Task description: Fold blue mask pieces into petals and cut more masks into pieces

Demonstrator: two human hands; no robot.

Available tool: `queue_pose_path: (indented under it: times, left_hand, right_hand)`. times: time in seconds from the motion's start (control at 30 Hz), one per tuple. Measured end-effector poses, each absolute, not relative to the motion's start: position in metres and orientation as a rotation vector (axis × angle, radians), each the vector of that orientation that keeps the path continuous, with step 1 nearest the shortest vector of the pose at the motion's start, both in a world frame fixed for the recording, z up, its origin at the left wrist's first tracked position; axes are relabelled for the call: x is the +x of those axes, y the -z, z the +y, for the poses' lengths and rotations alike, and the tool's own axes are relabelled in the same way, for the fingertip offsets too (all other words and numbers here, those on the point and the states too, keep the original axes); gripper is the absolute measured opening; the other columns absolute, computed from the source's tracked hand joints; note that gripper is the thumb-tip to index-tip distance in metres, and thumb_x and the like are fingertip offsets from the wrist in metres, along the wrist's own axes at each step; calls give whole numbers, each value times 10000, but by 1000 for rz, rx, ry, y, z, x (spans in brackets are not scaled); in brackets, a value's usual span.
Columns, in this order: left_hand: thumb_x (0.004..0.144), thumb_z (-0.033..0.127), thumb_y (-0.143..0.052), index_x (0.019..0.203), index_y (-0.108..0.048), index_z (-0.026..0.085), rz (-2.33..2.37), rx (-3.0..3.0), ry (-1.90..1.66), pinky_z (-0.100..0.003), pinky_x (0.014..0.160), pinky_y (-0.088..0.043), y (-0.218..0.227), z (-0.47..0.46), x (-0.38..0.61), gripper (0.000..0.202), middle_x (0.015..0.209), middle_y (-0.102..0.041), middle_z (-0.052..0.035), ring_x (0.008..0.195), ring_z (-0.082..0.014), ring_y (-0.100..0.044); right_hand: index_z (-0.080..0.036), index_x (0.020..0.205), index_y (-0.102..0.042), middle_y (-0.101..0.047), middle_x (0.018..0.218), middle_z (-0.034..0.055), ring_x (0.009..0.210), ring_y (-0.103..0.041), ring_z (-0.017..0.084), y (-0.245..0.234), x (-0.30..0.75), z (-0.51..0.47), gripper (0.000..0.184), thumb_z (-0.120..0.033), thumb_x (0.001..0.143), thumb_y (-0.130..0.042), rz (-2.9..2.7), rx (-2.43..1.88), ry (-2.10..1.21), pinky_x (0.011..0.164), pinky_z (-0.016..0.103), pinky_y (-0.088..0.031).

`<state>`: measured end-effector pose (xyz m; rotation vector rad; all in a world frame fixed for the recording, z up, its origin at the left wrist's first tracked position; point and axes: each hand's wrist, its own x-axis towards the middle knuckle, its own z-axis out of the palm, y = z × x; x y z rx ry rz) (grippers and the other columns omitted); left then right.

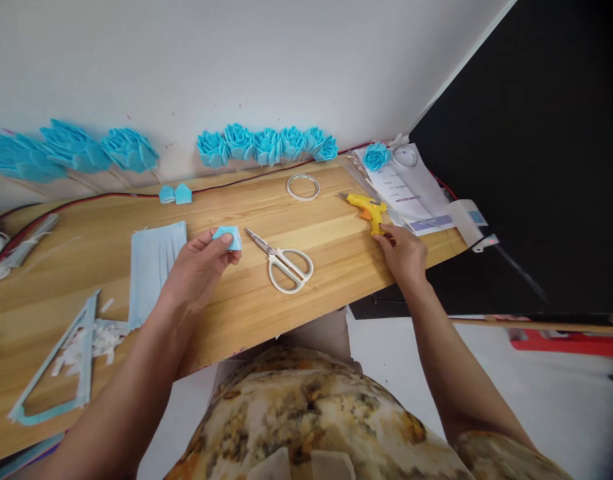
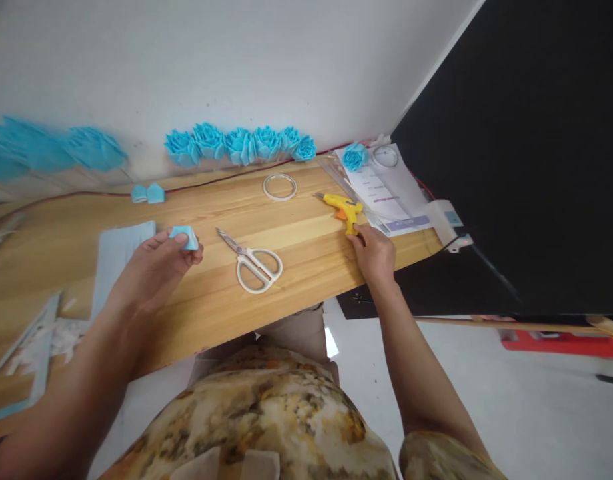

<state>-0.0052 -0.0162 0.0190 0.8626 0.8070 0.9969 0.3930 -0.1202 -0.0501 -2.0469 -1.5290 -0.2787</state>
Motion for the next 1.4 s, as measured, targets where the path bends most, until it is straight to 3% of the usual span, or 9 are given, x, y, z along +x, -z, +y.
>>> queue_pose_path:
  times: [0.17, 0.33, 0.53, 0.73, 0.9, 1.17, 1.4]
  left_hand:
    - [699, 294, -874, 748, -732, 141, 815, 859, -989, -219, 613, -479, -19, -16, -5, 215, 709, -635, -21, 684, -118, -576]
    - [710, 287, -860, 742, -711, 138, 822, 850, -992, -222, 613, -473, -18, -16, -4, 213, 708, -637, -15, 660, -108, -572]
    - [711, 278, -858, 743, -698, 136, 812, 831, -1010, -223, 606, -459, -16, -14, -4, 217, 705, -641, -9, 633, -98, -581]
    - [709, 273, -855, 714, -664, 153, 871, 803, -1067, -235, 578, -435, -15, -9, -4, 226, 651, -615, 7, 589, -95, -554]
    - [700, 299, -862, 726, -641, 152, 918, 792, -1104, -230, 580, -425, -10, -5, -4, 267, 658, -607, 17, 588, -88, -544]
    - [703, 318, -844, 754, -670, 137, 932, 846, -1081, -232, 602, -415, -10, -10, -2, 257, 679, -599, 7, 636, -96, -532]
    - [724, 367, -807, 703, -674, 170, 1025, 1020, -1093, -258, 632, -422, -8, -11, 0, 239, 628, -588, 13, 623, -112, -503]
  right_hand:
    - [-175, 1025, -778, -785, 1101, 148, 999, -746, 308, 49, 387, -121, 230, -299, 943, -603, -1567, -2081, 347, 889, 436, -579]
    - [-175, 1083, -766, -791, 1083, 141, 953, -757, 299, 45, 385, -125, 250, -305, 943, -605, -1579, -2133, 393, 868, 431, -592]
    - [-187, 1072, -760, -785, 1090, 132, 1028, -735, 281, 3, 352, -122, 319, -370, 994, -511, -1544, -1932, 429, 936, 421, -558]
    - [-244, 963, -777, -779, 960, 75, 829, -712, 231, -8, 273, -68, 253, -360, 954, -552, -1777, -1673, -248, 752, 360, -554]
    - [-220, 935, -767, -780, 929, 54, 834, -703, 210, -3, 222, -27, 177, -293, 906, -608, -1834, -1480, -554, 789, 345, -529]
    - [-169, 1034, -690, -695, 805, 41, 686, -639, 156, -26, 190, -7, 300, -409, 856, -656, -1536, -1264, -1277, 541, 266, -501]
    - [-190, 795, -606, -597, 690, -20, 576, -505, 102, -35, 177, -5, 313, -474, 781, -734, -1659, -1175, -1434, 511, 240, -407]
